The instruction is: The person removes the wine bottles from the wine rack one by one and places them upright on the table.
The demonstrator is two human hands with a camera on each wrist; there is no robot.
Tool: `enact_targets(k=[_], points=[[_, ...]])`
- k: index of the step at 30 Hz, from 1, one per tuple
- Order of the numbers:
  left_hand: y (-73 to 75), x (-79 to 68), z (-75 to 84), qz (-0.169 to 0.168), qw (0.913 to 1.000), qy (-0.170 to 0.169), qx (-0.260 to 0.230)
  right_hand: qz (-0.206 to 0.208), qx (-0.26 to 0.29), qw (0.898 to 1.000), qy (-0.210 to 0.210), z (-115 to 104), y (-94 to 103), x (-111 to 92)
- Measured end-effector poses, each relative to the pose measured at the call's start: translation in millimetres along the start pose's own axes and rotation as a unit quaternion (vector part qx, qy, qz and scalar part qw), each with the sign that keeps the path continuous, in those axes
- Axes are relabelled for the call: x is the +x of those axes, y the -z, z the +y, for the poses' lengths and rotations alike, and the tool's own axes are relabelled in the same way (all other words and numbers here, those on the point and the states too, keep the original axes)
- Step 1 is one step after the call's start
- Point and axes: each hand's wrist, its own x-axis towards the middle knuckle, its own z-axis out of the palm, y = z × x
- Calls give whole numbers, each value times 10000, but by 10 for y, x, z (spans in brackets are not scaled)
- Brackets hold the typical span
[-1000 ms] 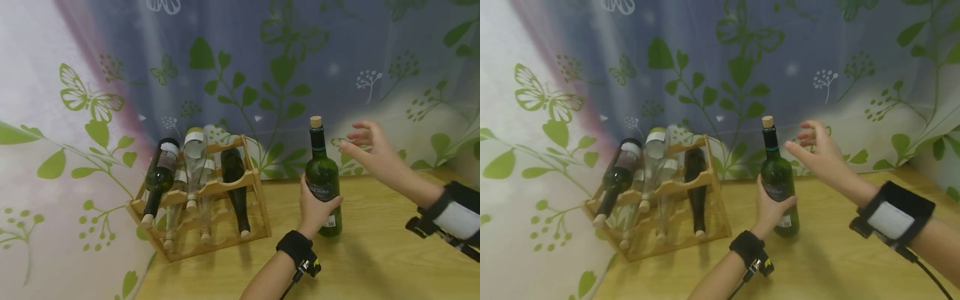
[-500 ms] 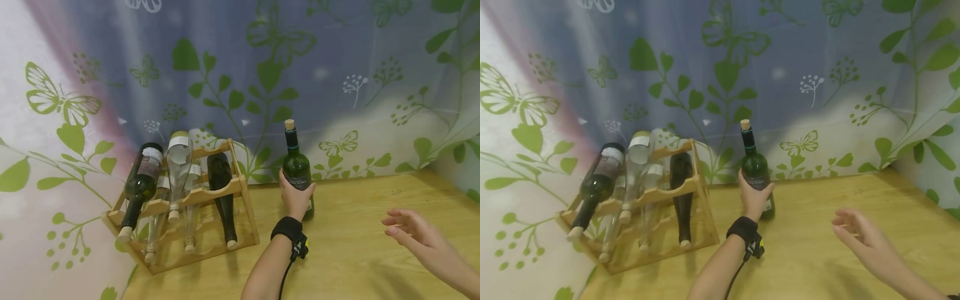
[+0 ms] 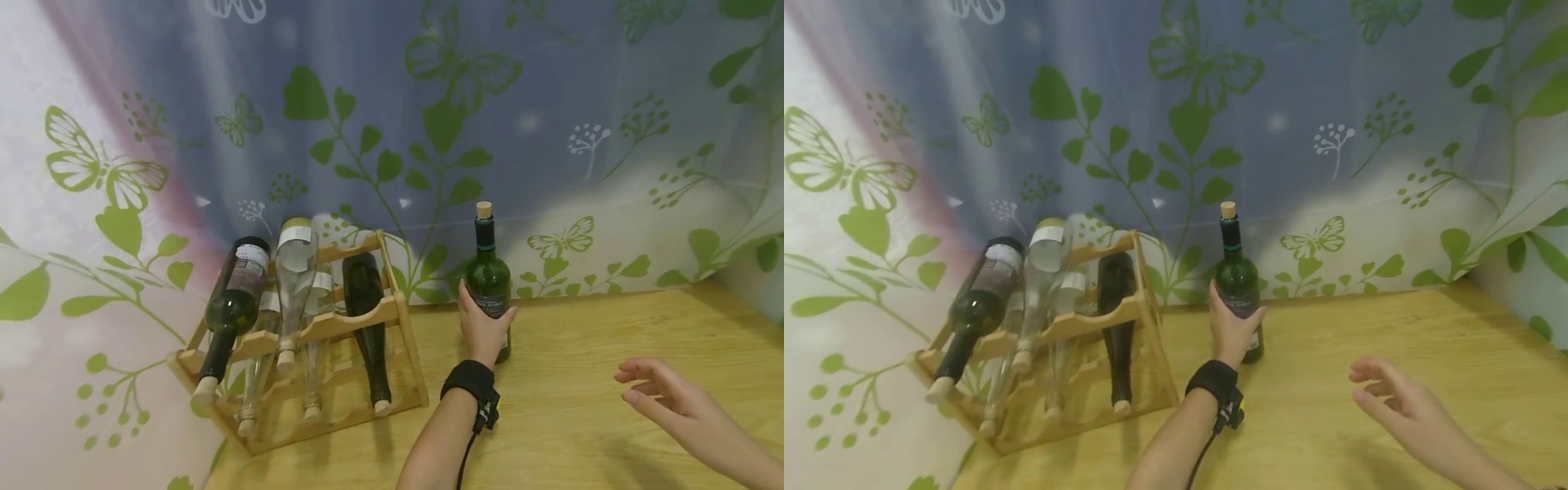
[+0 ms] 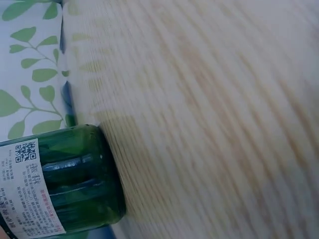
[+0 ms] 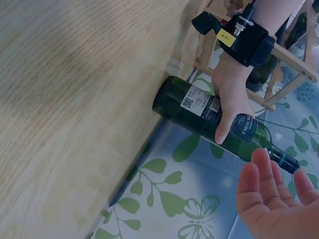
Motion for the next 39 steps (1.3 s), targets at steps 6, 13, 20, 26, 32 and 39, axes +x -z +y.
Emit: enact_targets(k=[6,13,20,26,32,39], points=[[138,-50,109,105,9983,-286,-493,-180,-50,9998,43,-46,-58,113],[609,-114,645,386,9784,-1739,-1045,-360,-27,9993,106,-134,-145,284],[1145,-238,981,310,9299,-3594,-713,-479,198,9967,620,-335,-318,510],[1548,-381,1083,609,8827,-4658,-114,-303,356,9865,1570,-652,-484,728],[1909,-539,1087,770,8361,-5419,366,92,-5,9541,2995,-1111,-689,1015],[2252,-721,1033,980,8115,-5735,538,66,372,8914,4517,-1724,-1005,1356]])
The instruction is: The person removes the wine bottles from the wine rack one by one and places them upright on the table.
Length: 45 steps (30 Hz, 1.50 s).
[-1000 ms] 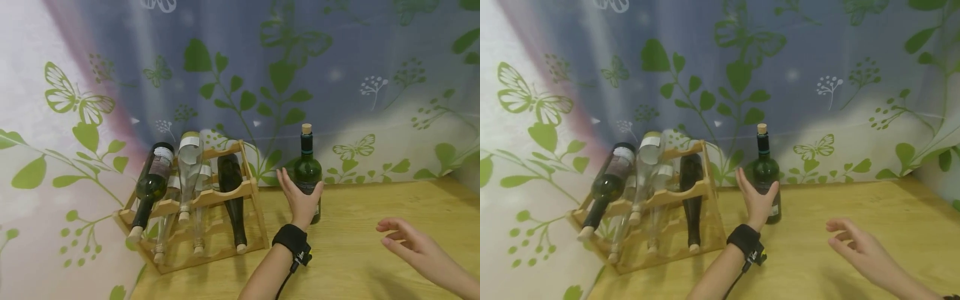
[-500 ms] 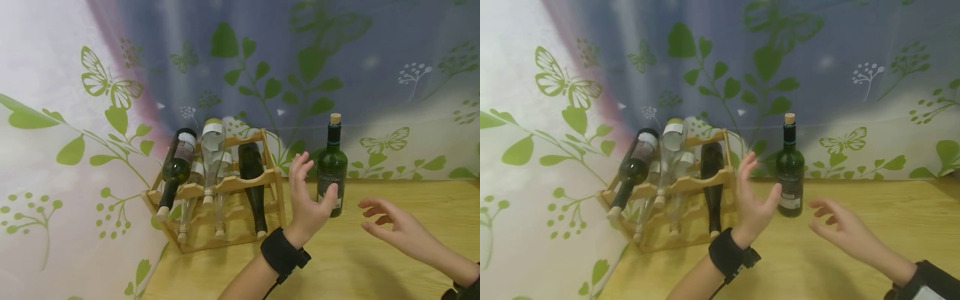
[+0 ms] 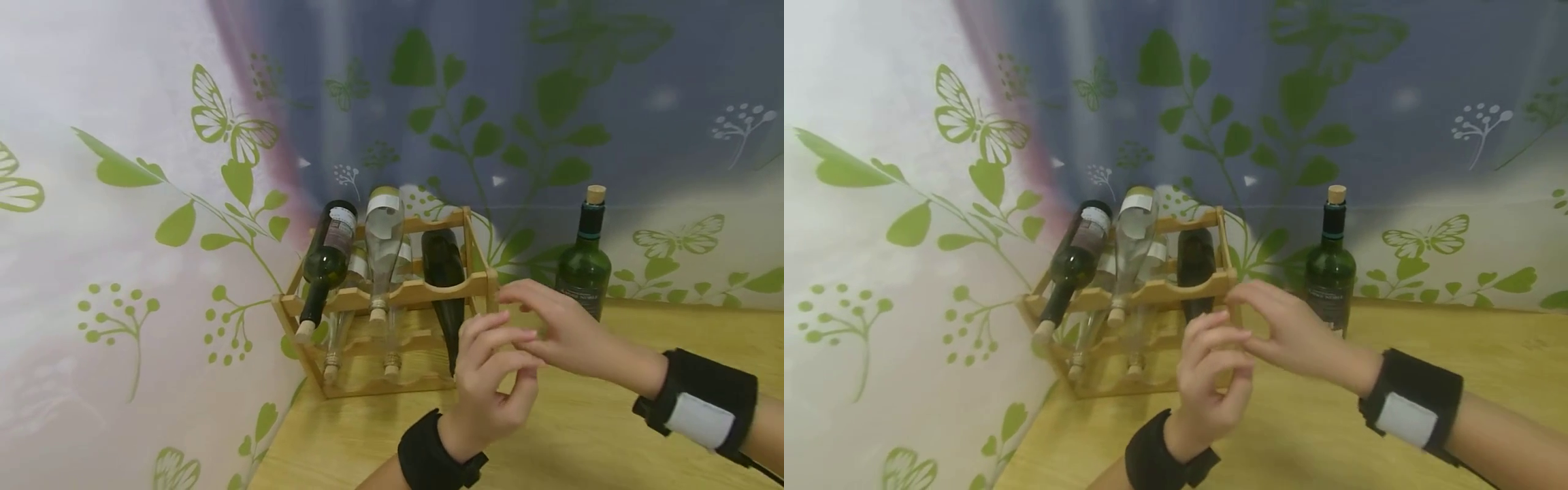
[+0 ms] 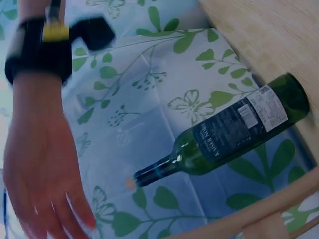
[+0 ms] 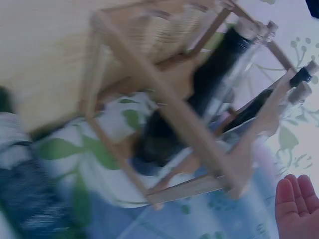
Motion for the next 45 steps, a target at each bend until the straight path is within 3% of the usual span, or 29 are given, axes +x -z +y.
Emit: enact_targets(k=[3,6,9,12,17,22,25,31,36,40,45], points=[[126,31,33,-1,10000,-86,12,-102,-270,9995,149,-5,-137,288],[238,65,78,-12,9999,-130,19,-684,-663,9954,52,29,-266,543],[322,74,120,23,9998,-172,72,-1345,-1078,9850,63,91,-400,725],[392,86,161,81,9997,-212,96,-1793,-1351,9744,71,133,-533,861],[501,129,215,180,9994,-304,-4,-2206,-1708,9602,141,165,-740,1070],[594,134,223,172,9989,-433,-63,-2556,-2258,9385,544,236,-934,1170],[646,127,222,142,9989,-450,-83,-2438,-2393,9340,1050,288,-1042,1180],[746,126,224,93,9991,-411,-75,-1705,-2646,9227,2226,396,-1206,1207],[813,167,195,101,9982,-576,-160,-1135,-2432,9143,3033,447,-1311,1250],[864,183,170,86,9978,-613,-233,-862,-2148,9174,3238,436,-1383,1291],[883,164,167,92,9981,-548,-269,-930,-1905,9253,3145,361,-1385,1279]])
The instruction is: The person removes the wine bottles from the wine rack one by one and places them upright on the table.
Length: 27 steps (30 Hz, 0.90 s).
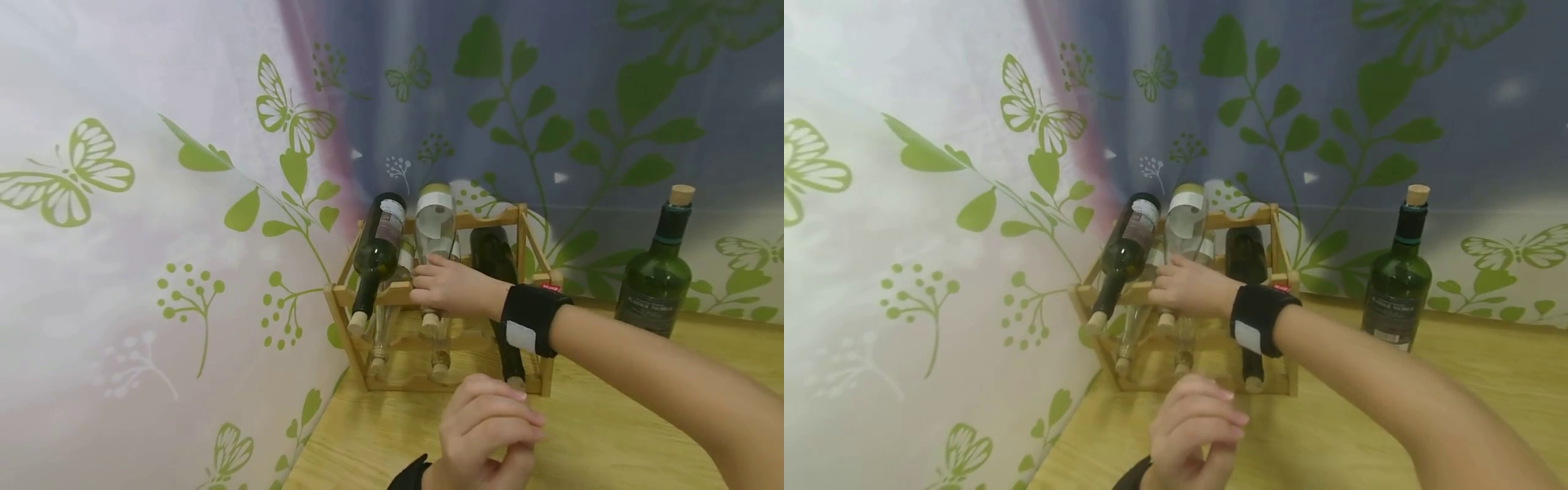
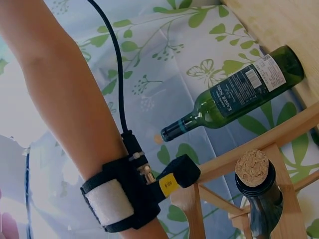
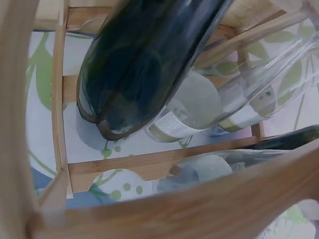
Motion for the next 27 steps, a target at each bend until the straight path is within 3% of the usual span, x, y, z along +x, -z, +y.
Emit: enact_targets(k=[6,15,21,27], points=[[-47,-3,10,177,9998,20,-6,-107,-195,9998,-24,-31,135,-66],[-126,-26,9,190,9997,143,-8,327,-480,9980,241,42,531,-149],[-205,-26,22,0,9990,445,-9,554,-63,9980,303,144,1007,-228],[-302,-3,66,32,9971,748,-149,1367,968,9859,47,-75,1670,-225]])
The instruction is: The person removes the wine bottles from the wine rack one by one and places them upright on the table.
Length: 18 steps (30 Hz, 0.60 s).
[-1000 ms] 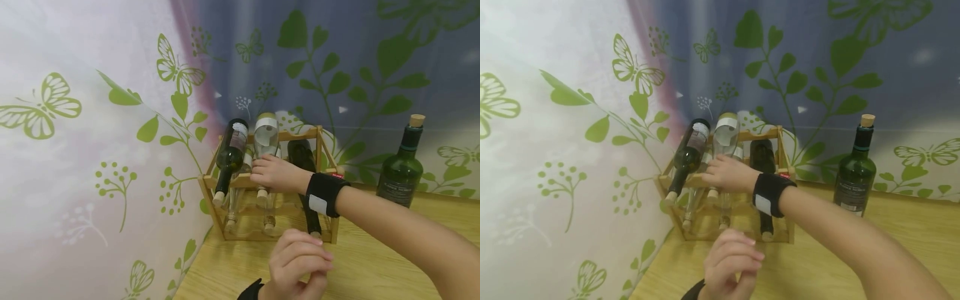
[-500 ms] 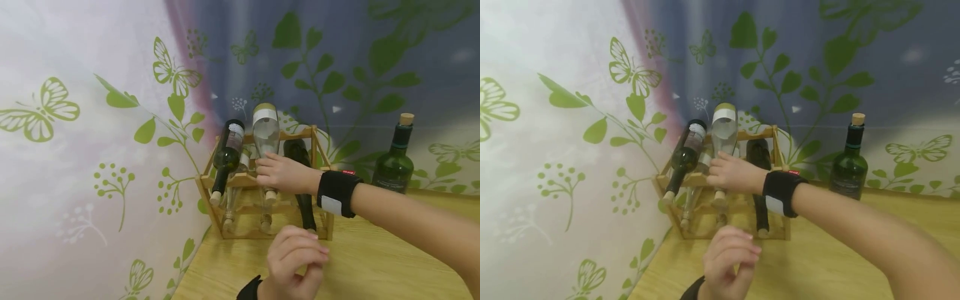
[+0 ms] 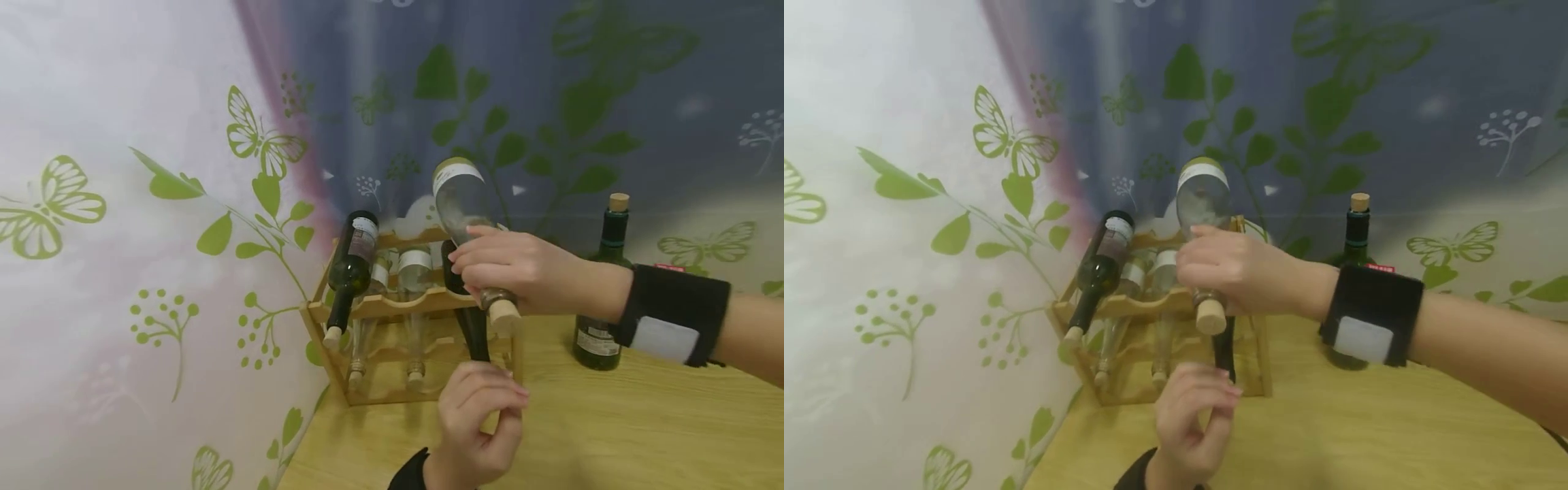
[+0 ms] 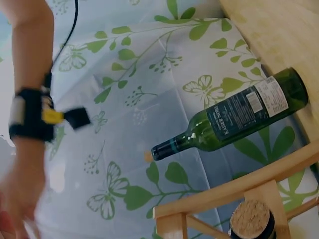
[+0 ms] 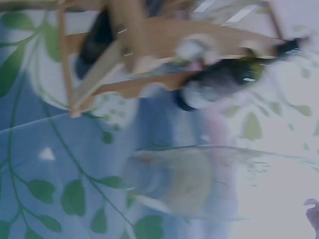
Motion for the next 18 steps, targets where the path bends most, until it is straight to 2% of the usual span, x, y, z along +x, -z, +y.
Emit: enact_targets(k=[1,2,3,4,6,8,9,10,13,15,18], points=[[-36,-48,-16,-10,10000,42,-43,115,67,9999,-33,-65,86,16],[-120,-217,-96,-4,9999,68,-112,236,114,9996,-58,-116,164,28],[-148,-214,-103,-32,9999,26,-135,396,146,9991,-93,-154,233,42],[-211,-317,-155,-54,9998,47,-193,599,87,9981,-136,-176,294,54],[-316,-473,-245,-126,9996,31,-253,1100,50,9932,-380,-191,402,71],[-394,-518,-283,-200,9992,83,-323,1639,14,9837,-739,-185,492,65],[-377,-380,-228,-243,9992,95,-309,1873,-17,9776,-957,-185,536,56],[-414,-402,-242,-318,9987,206,-330,2059,21,9712,-1203,-187,580,38],[-462,-171,-170,-577,9964,495,-376,2440,517,9491,-1921,-204,703,-42],[-524,-66,-161,-707,9944,660,-436,2680,900,9306,-2325,-222,779,-106],[-639,-3,-184,-864,9893,1023,-576,2973,1383,9015,-2825,-261,885,-196]])
